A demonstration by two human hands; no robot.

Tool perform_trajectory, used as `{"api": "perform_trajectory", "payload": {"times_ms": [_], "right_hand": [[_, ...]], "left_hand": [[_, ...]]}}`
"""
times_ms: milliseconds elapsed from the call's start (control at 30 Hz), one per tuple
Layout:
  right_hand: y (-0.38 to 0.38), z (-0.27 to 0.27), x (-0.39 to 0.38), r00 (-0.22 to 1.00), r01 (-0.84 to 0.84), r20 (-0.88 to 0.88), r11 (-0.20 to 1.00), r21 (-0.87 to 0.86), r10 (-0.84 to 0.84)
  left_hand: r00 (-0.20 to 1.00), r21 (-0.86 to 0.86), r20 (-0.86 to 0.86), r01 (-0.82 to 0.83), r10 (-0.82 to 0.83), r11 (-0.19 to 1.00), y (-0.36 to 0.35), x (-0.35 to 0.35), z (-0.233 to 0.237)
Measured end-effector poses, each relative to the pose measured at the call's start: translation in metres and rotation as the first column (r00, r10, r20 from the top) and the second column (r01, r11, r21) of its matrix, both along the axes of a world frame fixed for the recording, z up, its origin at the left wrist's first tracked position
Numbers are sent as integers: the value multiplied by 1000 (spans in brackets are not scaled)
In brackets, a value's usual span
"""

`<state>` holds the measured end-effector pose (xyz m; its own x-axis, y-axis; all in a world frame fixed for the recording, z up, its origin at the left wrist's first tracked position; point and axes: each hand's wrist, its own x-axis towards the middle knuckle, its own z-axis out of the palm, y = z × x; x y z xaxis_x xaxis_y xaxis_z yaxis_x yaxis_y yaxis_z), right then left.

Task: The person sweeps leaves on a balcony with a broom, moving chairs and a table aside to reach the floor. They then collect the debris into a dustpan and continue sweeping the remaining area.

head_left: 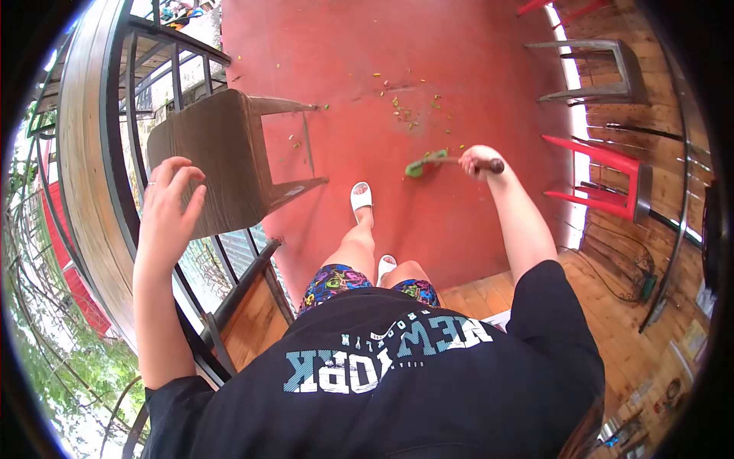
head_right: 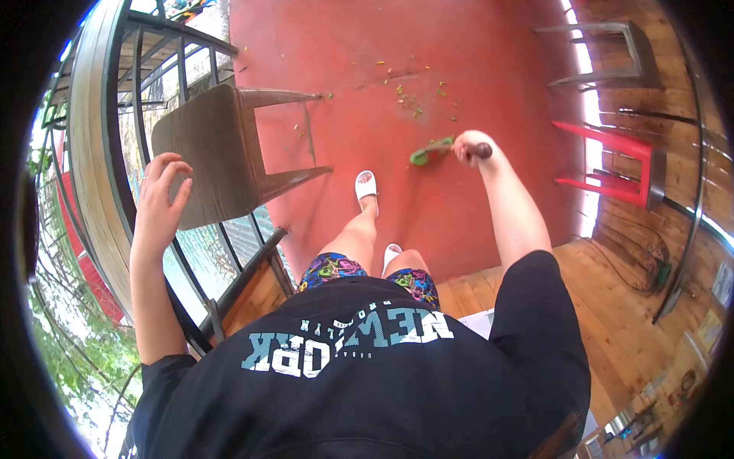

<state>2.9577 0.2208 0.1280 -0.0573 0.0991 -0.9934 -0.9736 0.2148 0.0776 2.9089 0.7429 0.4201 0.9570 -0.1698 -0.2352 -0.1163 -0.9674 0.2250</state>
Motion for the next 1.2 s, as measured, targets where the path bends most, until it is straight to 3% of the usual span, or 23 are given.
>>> {"api": "perform_trajectory", "payload": {"times_ms": [67,200,267,333,367,433,533,667,833,967,1033,1200], "right_hand": [[12,11,38,1000,-6,-8,1000,-19,6],[20,25,48,977,-110,174,989,-103,127],[15,39,30,956,-105,262,986,-128,136],[-1,42,7,906,-213,322,954,-210,274],[0,58,-5,872,-276,317,910,-310,373],[-14,63,-39,866,-308,276,880,-363,417],[-34,76,-91,849,-366,253,861,-352,464],[-49,91,-137,911,-303,153,872,-386,384],[-67,93,-152,965,-172,129,920,-351,230],[-90,93,-140,970,-182,91,917,-354,228],[-107,92,-131,987,-118,69,944,-309,146],[-141,90,-84,958,-222,101,920,-323,267]], "left_hand": [[1000,-16,-13,14,-15,1000,2,1,0],[999,-35,-48,-5,4,999,4,5,0],[1000,-27,-30,2,-3,1000,7,5,0],[999,-44,-44,-22,20,999,6,6,2],[998,-53,-49,-35,33,998,7,6,3],[996,-48,-83,-34,30,998,9,7,4],[998,-32,-65,-3,1,999,14,6,2],[999,-17,34,43,-42,999,18,5,-4],[1000,57,25,16,-17,998,17,3,-7],[987,64,-113,-112,119,992,16,15,-27],[979,-34,-180,-106,98,994,-3,40,-39],[896,-98,-444,-18,-28,995,-44,129,-108]]}}
